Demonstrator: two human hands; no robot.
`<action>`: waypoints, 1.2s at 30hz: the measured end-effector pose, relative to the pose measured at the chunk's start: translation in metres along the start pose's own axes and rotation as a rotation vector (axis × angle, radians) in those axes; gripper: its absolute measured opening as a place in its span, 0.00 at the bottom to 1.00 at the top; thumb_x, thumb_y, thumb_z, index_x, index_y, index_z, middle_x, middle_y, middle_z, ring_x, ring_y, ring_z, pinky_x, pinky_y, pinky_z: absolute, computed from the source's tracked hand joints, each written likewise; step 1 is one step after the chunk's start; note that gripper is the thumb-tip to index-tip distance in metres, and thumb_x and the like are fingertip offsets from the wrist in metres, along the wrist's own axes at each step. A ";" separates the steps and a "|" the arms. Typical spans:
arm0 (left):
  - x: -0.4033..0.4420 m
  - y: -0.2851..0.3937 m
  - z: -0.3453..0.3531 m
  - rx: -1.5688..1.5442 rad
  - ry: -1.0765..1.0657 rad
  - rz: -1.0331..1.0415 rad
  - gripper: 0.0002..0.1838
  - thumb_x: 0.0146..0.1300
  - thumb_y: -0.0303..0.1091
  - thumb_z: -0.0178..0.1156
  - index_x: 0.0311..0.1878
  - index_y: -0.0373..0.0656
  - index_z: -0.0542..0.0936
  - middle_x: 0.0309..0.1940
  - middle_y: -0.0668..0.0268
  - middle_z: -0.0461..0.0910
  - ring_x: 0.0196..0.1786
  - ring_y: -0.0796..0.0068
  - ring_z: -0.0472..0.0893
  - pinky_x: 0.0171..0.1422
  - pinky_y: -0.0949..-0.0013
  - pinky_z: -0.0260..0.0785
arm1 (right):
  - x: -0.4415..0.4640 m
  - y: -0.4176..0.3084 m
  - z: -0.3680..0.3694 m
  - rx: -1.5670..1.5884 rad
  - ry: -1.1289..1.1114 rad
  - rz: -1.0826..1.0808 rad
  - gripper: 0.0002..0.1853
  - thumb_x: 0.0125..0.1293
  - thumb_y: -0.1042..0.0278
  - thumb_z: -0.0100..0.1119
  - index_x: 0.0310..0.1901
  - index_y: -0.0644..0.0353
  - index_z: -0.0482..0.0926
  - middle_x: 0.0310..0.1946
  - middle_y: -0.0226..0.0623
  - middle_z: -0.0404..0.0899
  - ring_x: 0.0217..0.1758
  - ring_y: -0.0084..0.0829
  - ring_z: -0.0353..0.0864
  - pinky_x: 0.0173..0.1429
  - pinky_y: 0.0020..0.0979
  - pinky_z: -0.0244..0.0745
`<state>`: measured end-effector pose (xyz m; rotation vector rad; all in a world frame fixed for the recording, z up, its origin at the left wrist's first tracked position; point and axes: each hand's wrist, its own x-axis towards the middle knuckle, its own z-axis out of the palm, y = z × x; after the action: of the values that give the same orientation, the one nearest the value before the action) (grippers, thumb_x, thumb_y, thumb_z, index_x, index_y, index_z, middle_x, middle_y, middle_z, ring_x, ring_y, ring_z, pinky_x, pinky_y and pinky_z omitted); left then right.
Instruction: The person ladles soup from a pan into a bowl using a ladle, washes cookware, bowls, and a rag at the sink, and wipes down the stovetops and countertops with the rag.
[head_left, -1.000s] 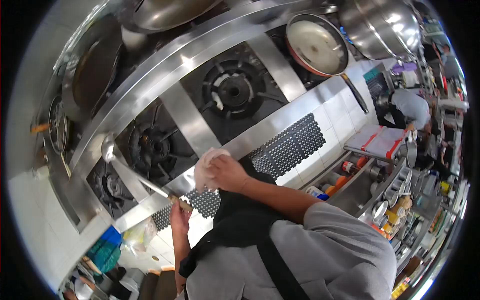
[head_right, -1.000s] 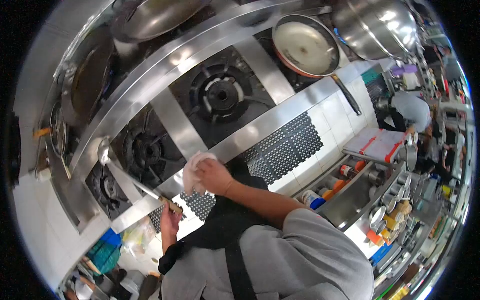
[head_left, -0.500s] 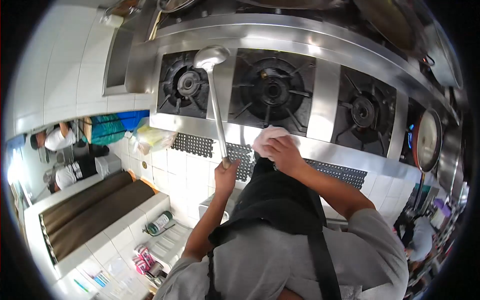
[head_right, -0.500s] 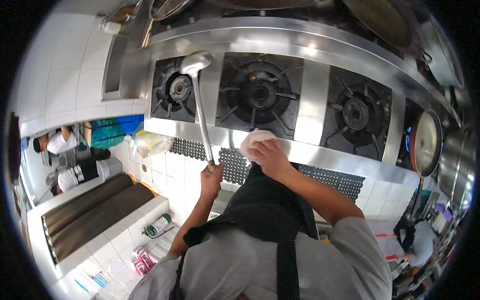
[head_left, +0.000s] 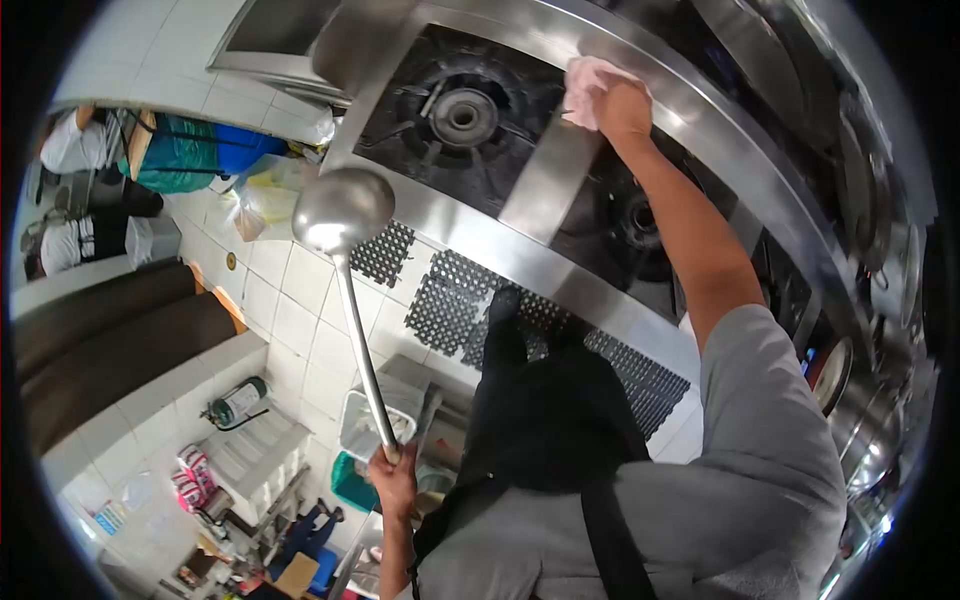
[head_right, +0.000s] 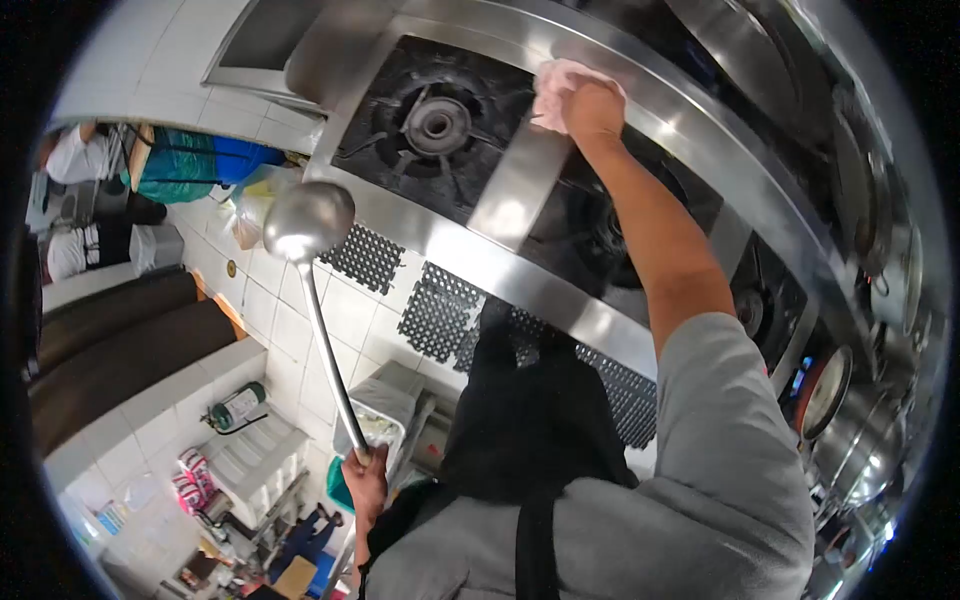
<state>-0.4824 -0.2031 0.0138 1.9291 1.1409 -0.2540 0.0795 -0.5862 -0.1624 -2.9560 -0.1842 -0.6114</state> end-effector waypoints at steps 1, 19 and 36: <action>0.000 -0.021 -0.003 0.011 0.019 0.026 0.21 0.65 0.32 0.70 0.22 0.43 0.67 0.18 0.77 0.66 0.24 0.85 0.61 0.26 0.71 0.53 | 0.015 -0.017 0.000 0.064 -0.028 0.067 0.18 0.67 0.51 0.59 0.52 0.48 0.87 0.40 0.45 0.88 0.42 0.49 0.87 0.49 0.47 0.80; -0.001 -0.106 0.005 -0.446 0.087 -0.406 0.18 0.65 0.26 0.69 0.25 0.44 0.70 0.20 0.79 0.67 0.25 0.88 0.62 0.28 0.74 0.53 | 0.100 -0.332 0.061 0.130 -0.169 -0.468 0.12 0.69 0.53 0.58 0.43 0.40 0.90 0.38 0.39 0.89 0.41 0.40 0.88 0.47 0.44 0.82; -0.007 -0.011 0.043 -0.076 0.018 -0.010 0.17 0.63 0.31 0.68 0.23 0.40 0.72 0.18 0.74 0.69 0.25 0.84 0.65 0.27 0.70 0.58 | -0.184 -0.210 -0.103 0.747 -0.272 -0.511 0.14 0.57 0.68 0.65 0.47 0.57 0.82 0.43 0.39 0.82 0.51 0.42 0.82 0.58 0.42 0.75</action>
<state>-0.4848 -0.2376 -0.0151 1.8629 1.1562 -0.1960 -0.1578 -0.4110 -0.1239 -2.2303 -0.9726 -0.1159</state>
